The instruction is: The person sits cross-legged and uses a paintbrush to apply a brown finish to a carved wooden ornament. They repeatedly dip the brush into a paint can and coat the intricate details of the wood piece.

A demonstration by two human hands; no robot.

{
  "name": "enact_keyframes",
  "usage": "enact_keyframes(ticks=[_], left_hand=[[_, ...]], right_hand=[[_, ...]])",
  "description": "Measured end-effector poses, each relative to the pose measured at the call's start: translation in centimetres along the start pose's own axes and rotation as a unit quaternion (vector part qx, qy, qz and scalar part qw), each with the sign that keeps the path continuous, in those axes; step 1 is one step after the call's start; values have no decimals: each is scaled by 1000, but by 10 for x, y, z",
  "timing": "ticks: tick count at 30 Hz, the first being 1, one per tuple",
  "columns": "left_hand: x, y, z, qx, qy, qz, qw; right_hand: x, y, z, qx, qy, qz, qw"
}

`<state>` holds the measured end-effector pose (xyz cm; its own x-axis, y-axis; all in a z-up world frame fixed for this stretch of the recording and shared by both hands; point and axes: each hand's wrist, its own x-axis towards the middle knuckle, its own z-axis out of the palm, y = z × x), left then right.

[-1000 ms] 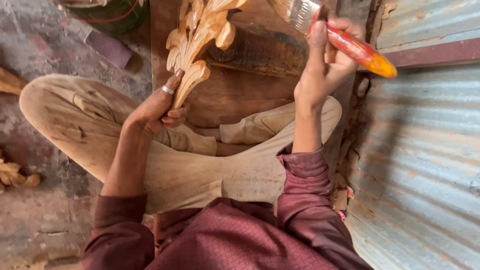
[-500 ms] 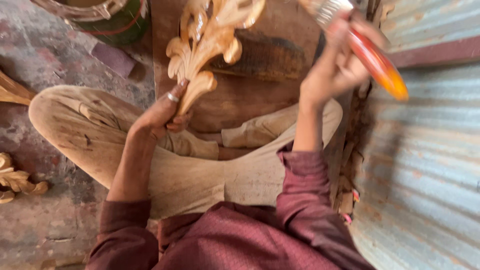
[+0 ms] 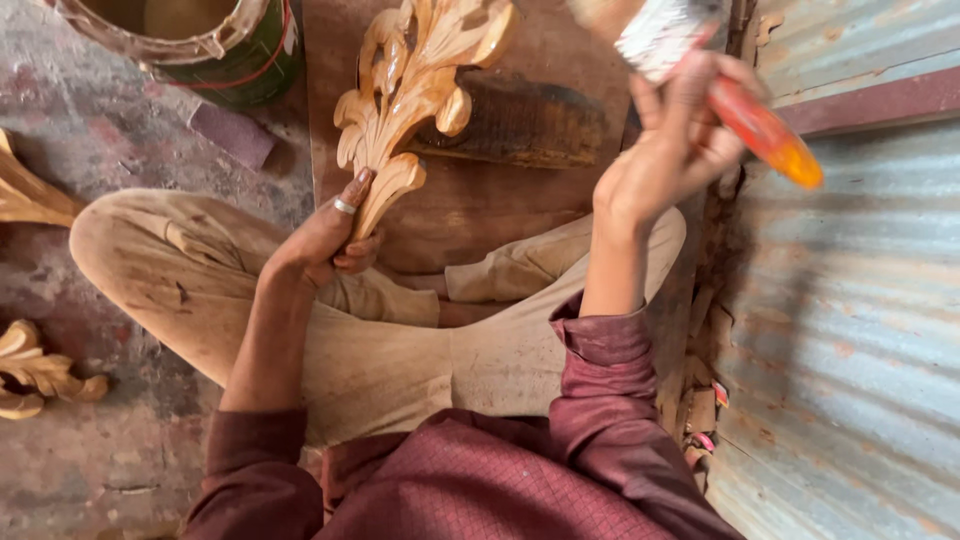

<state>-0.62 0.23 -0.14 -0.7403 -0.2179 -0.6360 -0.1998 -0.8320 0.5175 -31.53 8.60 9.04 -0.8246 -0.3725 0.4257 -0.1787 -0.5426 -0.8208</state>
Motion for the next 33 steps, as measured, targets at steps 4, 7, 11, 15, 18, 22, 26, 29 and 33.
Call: enact_keyframes(ticks=[4, 7, 11, 15, 18, 22, 26, 29, 33], left_hand=[[5, -13, -5, 9, 8, 1, 1000], [19, -20, -2, 122, 136, 138, 973], [24, -39, -6, 495, 347, 294, 740], [21, -32, -3, 597, 382, 337, 620], [19, -31, 5, 640, 379, 337, 577], [18, -34, 6, 652, 370, 334, 571], [26, -40, -5, 674, 387, 337, 532], [16, -62, -12, 703, 392, 253, 536], [32, -35, -11, 710, 400, 290, 503]], right_hand=[[3, -7, -9, -32, -71, 53, 996], [22, -15, -15, -121, 11, -50, 991], [22, -28, -46, -87, 12, 21, 996], [13, -25, -60, -132, 4, -13, 991], [2, -17, -75, -98, -19, -39, 994], [-4, 24, -91, -103, -77, -44, 991], [5, 59, -101, -125, -57, 66, 988], [-2, 62, -113, -129, -52, 91, 986], [23, 55, -113, -58, -103, 38, 992]])
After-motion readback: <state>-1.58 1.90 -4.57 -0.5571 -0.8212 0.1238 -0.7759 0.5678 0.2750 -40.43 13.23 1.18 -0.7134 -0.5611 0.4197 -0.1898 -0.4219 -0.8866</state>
